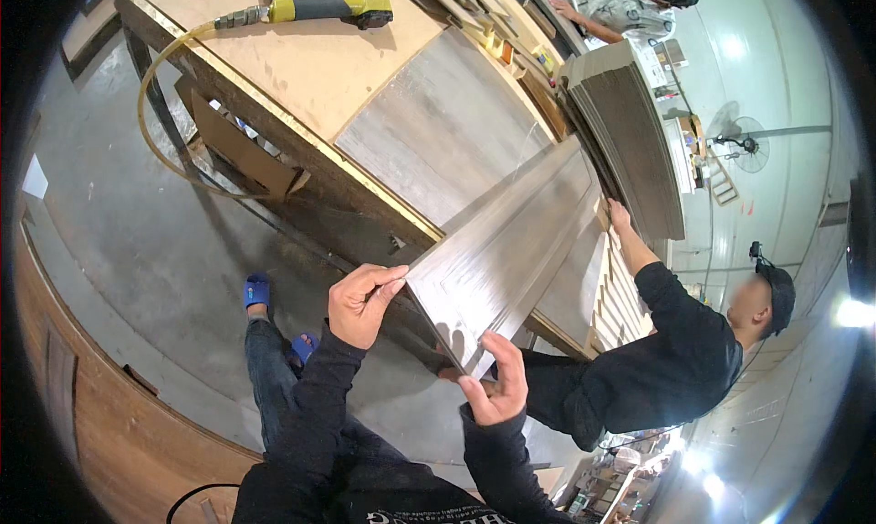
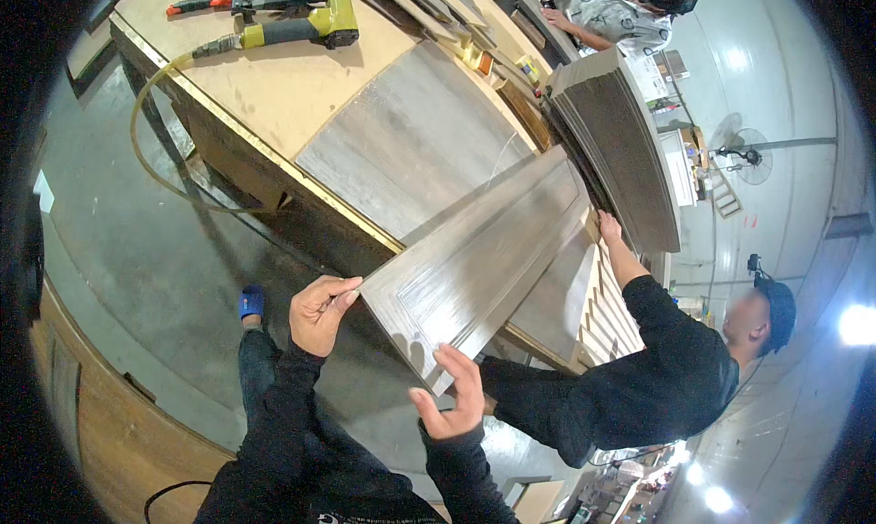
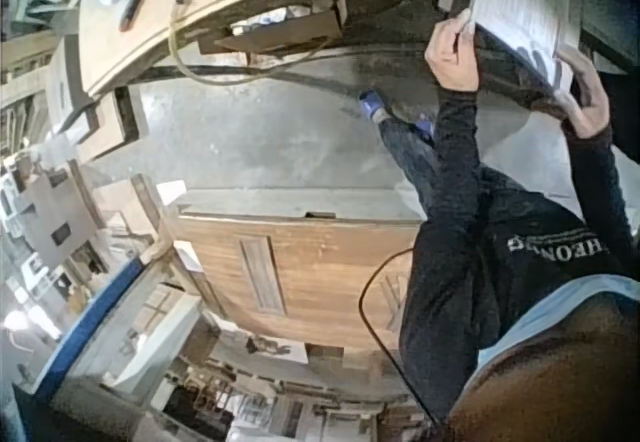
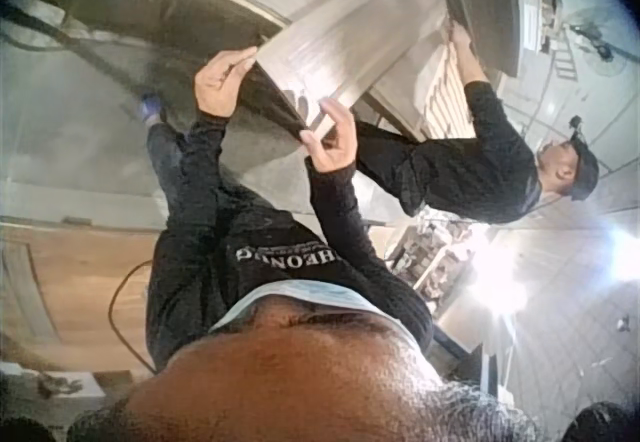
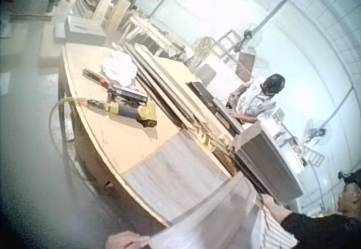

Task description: The person aligns wooden trim pieces onto wooden panels and fastens them together using a nail gun.

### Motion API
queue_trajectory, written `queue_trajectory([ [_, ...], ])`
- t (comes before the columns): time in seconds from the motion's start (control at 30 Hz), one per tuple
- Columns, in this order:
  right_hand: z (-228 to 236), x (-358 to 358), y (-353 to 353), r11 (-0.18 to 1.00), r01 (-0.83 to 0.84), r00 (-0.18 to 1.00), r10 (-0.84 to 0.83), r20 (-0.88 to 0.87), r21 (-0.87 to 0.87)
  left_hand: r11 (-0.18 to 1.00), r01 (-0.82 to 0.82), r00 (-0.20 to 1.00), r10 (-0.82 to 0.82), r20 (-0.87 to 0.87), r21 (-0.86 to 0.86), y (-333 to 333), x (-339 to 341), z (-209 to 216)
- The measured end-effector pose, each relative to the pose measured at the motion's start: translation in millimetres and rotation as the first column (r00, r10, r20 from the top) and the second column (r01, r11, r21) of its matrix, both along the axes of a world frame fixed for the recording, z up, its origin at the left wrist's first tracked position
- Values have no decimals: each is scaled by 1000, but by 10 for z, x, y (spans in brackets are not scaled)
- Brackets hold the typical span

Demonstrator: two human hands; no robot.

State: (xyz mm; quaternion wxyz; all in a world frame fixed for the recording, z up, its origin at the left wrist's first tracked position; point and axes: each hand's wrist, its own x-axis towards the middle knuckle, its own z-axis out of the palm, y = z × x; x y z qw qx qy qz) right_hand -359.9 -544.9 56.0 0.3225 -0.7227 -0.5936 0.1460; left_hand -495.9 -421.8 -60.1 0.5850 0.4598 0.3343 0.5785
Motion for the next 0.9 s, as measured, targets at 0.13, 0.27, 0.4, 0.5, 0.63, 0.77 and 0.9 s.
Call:
queue_trajectory([
  [0.13,131,-39,235,999,-46,993,43,113,26,996,-77,993,81,-83,48,-11,-5,120],
  [0.27,-82,-132,769,981,-168,970,182,159,-98,970,-186,923,227,-310,155,-27,-31,184],
  [0.4,-218,-27,812,982,-135,955,165,245,-132,981,-174,964,152,-219,-87,-97,-41,68],
  [0.5,-188,-39,787,982,-147,967,167,191,-117,901,72,954,63,292,-427,-176,2,11],
  [0.63,-180,-47,807,985,-140,976,154,154,-100,925,162,954,-58,294,-345,-224,150,238],
  [0.77,-166,-143,778,994,-57,979,73,189,-89,952,124,981,-74,181,-280,-210,173,298],
  [0.9,-215,-234,630,999,9,968,0,250,-34,947,144,989,-146,15,-288,-323,115,277],
])
